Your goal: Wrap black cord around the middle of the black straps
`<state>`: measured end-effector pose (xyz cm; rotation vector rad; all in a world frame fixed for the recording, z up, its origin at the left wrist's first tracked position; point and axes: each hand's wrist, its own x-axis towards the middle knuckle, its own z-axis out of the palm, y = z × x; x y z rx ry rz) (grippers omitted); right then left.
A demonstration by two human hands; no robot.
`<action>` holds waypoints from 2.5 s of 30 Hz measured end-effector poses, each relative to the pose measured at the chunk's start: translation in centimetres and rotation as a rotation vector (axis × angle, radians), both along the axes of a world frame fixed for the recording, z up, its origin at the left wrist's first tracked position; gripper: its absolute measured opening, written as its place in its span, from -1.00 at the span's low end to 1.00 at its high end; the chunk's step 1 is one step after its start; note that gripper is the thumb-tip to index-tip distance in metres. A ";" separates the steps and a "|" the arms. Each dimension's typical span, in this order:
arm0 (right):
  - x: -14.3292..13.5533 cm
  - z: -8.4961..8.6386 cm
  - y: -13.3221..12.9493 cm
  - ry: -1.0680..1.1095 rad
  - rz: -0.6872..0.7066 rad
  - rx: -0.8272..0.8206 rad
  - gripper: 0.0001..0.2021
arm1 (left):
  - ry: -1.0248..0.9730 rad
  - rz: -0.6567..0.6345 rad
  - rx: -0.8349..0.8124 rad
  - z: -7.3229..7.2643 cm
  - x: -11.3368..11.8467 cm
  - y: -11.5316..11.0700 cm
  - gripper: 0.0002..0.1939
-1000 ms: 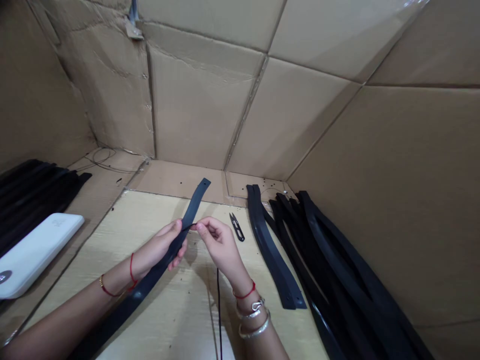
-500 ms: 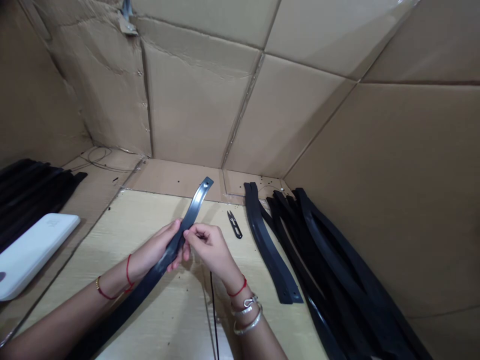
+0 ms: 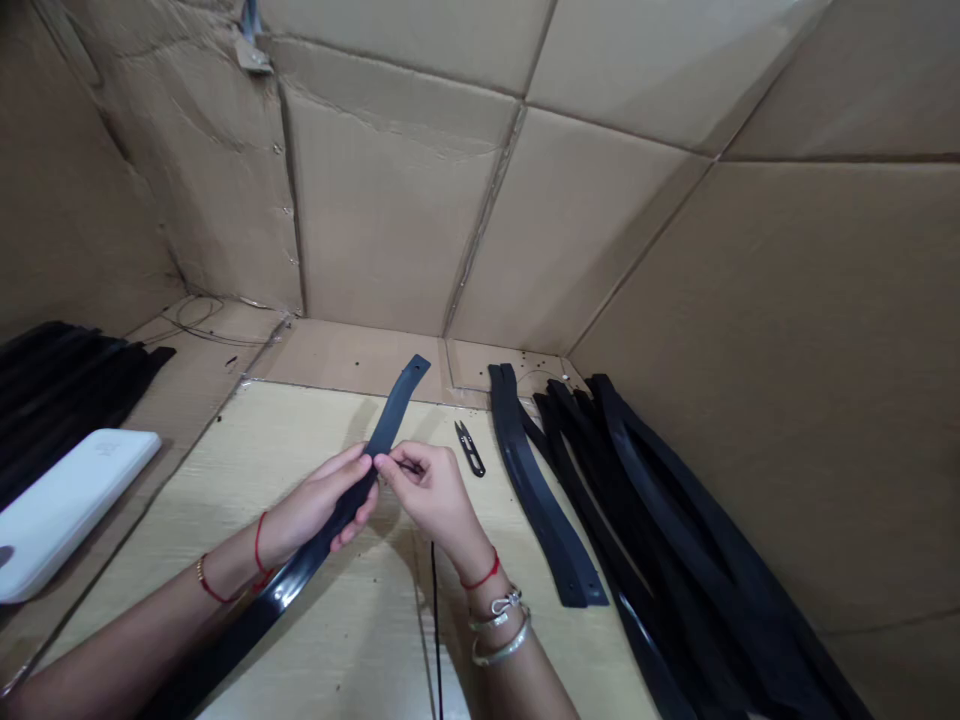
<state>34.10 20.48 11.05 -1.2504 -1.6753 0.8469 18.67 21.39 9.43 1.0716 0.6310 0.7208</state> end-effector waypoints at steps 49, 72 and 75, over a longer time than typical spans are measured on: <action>0.6 -0.5 0.6 0.465 0.083 -0.191 -0.69 | -0.481 -0.372 -0.259 1.5 -1.0 -1.4 -0.41; 0.1 5.3 -3.1 -0.048 0.871 -0.097 -0.74 | 0.024 -0.659 -0.491 4.6 -3.6 -10.4 -0.80; 0.5 6.3 -3.0 -0.149 0.913 -0.123 -0.78 | 0.231 -0.644 -0.381 5.1 -3.5 -11.4 -0.79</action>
